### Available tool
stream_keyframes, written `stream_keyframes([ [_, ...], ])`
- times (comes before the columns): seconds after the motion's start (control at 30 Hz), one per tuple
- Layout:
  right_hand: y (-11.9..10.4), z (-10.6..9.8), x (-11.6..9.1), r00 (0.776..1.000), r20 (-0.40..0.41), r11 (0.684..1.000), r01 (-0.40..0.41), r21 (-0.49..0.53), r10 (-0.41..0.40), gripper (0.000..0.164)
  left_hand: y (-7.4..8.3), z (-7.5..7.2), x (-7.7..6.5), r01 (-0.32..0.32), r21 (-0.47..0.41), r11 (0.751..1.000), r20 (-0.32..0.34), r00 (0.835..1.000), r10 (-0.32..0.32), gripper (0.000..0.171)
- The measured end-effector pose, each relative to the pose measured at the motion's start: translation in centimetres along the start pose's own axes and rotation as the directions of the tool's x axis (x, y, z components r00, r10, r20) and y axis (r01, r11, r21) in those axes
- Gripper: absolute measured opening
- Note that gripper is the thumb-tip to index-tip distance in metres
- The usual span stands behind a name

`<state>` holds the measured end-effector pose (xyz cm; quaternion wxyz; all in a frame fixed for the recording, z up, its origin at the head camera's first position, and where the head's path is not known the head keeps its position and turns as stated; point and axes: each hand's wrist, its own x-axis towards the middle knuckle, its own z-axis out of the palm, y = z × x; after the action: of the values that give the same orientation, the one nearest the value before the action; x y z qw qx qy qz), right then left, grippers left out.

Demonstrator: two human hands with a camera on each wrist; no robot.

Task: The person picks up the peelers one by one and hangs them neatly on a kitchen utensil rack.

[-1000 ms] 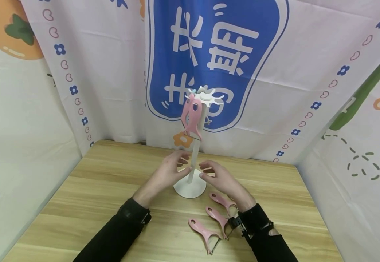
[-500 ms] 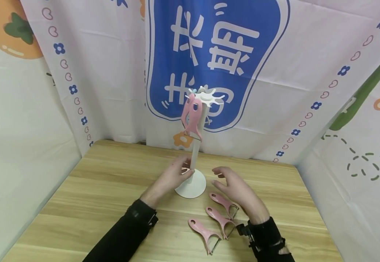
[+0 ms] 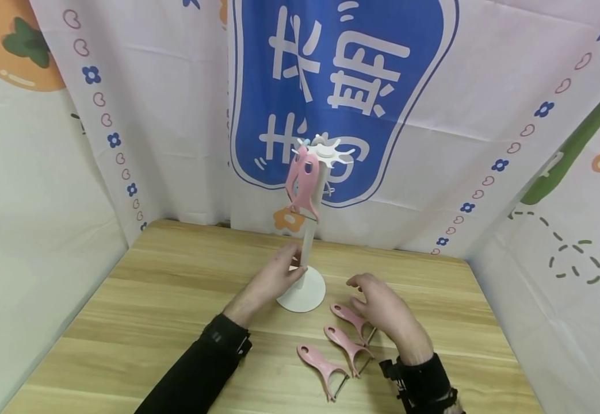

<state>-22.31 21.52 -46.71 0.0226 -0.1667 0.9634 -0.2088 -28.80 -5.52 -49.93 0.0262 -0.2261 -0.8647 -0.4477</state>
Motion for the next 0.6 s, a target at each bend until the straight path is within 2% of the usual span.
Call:
stream_keyframes([
  [0.17, 0.0, 0.0, -0.2, 1.0, 0.02, 0.999, -0.009, -0.032, 0.01, 0.033, 0.3, 0.0, 0.0, -0.004, 0.031, 1.0, -0.007, 1.0, 0.005, 0.028],
  [0.3, 0.2, 0.2, -0.2, 0.998, 0.052, 0.999, -0.027, -0.039, 0.029, 0.033, 1.0, -0.3, 0.1, -0.013, -0.013, 1.0, -0.025, 1.0, 0.013, 0.031],
  [0.43, 0.2, 0.4, -0.2, 0.994, 0.097, 0.999, -0.04, -0.031, 0.042, 0.035, 2.5, -1.0, 0.4, -0.044, -0.091, 0.995, -0.085, 0.996, 0.036, 0.03],
  [0.6, 0.0, 0.7, -0.4, 0.987, 0.146, 0.998, -0.064, -0.009, 0.064, 0.035, 3.8, -1.6, 0.7, -0.051, -0.095, 0.994, -0.165, 0.986, 0.035, 0.026],
])
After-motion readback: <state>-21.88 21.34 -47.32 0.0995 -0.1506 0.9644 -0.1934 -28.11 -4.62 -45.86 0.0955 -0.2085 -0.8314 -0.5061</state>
